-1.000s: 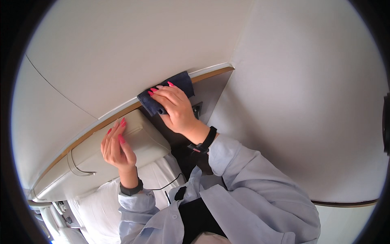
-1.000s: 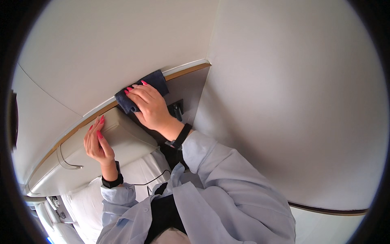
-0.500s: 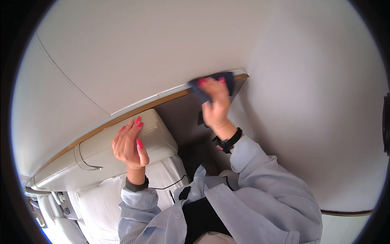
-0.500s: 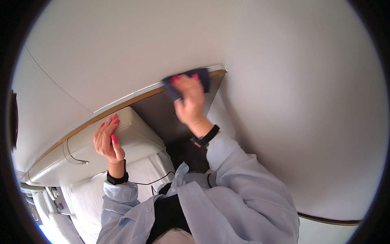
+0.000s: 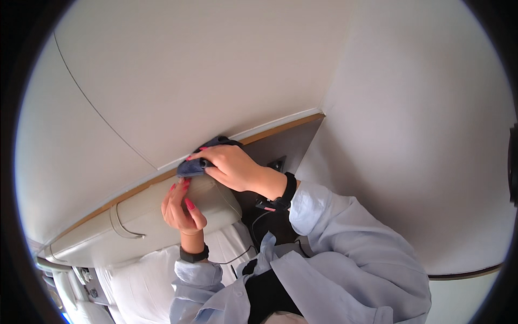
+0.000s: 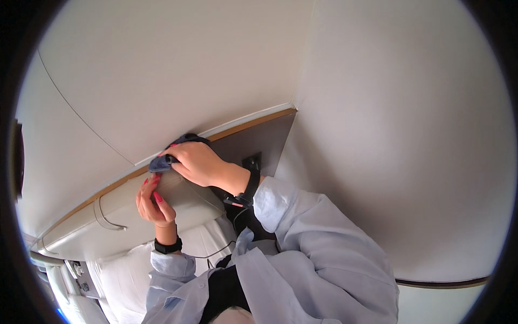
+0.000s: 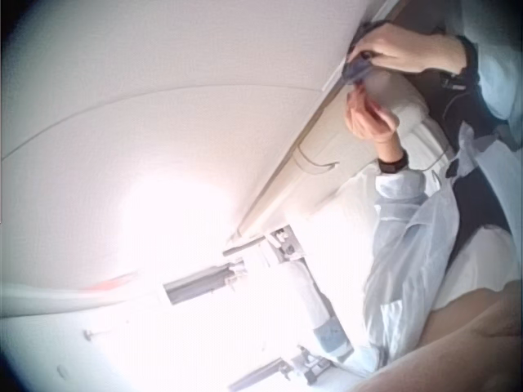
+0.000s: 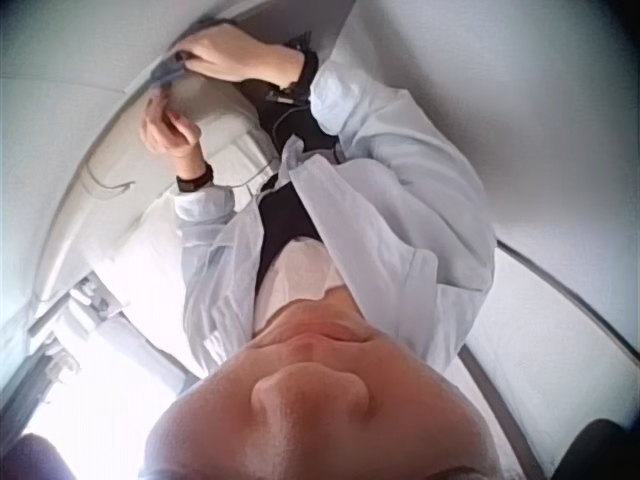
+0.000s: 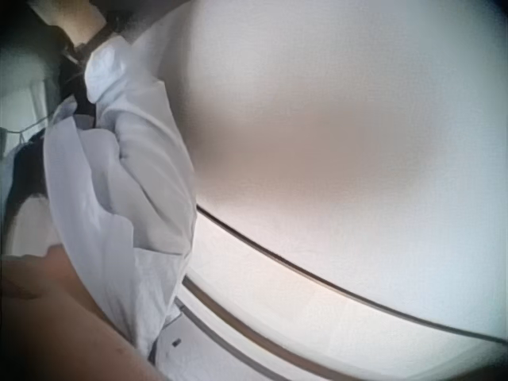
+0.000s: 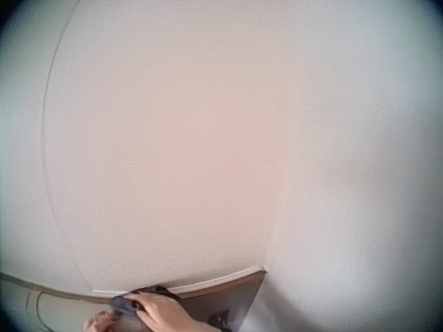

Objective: The person wipes the wall panels and the padded headboard area using a cloth by hand.

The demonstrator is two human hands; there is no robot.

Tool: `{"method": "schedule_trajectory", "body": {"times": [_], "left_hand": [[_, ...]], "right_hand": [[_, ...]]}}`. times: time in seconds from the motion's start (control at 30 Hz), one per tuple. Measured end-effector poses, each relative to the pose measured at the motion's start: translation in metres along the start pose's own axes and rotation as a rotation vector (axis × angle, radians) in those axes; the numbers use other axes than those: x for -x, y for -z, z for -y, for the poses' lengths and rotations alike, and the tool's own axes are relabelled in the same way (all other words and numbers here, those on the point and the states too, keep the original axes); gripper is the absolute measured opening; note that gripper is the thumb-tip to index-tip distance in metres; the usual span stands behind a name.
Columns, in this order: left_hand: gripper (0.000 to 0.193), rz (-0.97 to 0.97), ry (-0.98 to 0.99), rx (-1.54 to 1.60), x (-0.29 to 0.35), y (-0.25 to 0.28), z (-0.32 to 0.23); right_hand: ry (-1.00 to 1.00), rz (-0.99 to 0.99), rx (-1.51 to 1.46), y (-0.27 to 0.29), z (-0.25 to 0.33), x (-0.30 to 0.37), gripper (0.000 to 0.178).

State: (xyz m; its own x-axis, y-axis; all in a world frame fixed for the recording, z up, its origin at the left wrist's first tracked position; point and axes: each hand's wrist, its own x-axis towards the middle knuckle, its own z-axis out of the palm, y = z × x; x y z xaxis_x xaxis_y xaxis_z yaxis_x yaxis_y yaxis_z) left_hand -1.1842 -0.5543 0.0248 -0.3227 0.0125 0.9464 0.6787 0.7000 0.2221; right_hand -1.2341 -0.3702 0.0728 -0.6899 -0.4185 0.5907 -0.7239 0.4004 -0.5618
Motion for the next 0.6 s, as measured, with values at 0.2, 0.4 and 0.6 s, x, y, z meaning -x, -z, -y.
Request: {"method": "schedule_trajectory", "body": {"times": [0.2, 0.4, 0.6], "left_hand": [[0.027, 0.003, 0.006, -0.021, -0.002, -0.002, -0.004], [0.025, -0.004, 0.095, -0.033, -0.002, -0.006, -0.008], [0.024, 0.002, 0.171, -0.025, 0.001, -0.006, -0.01]], "right_hand": [[-0.494, -0.521, -0.266, 0.065, -0.012, 0.042, 0.022], [-0.023, -1.245, -0.7, 0.099, 0.009, 0.083, 0.045], [-0.298, -0.917, -0.061, 0.032, -0.022, 0.022, 0.068]]}}
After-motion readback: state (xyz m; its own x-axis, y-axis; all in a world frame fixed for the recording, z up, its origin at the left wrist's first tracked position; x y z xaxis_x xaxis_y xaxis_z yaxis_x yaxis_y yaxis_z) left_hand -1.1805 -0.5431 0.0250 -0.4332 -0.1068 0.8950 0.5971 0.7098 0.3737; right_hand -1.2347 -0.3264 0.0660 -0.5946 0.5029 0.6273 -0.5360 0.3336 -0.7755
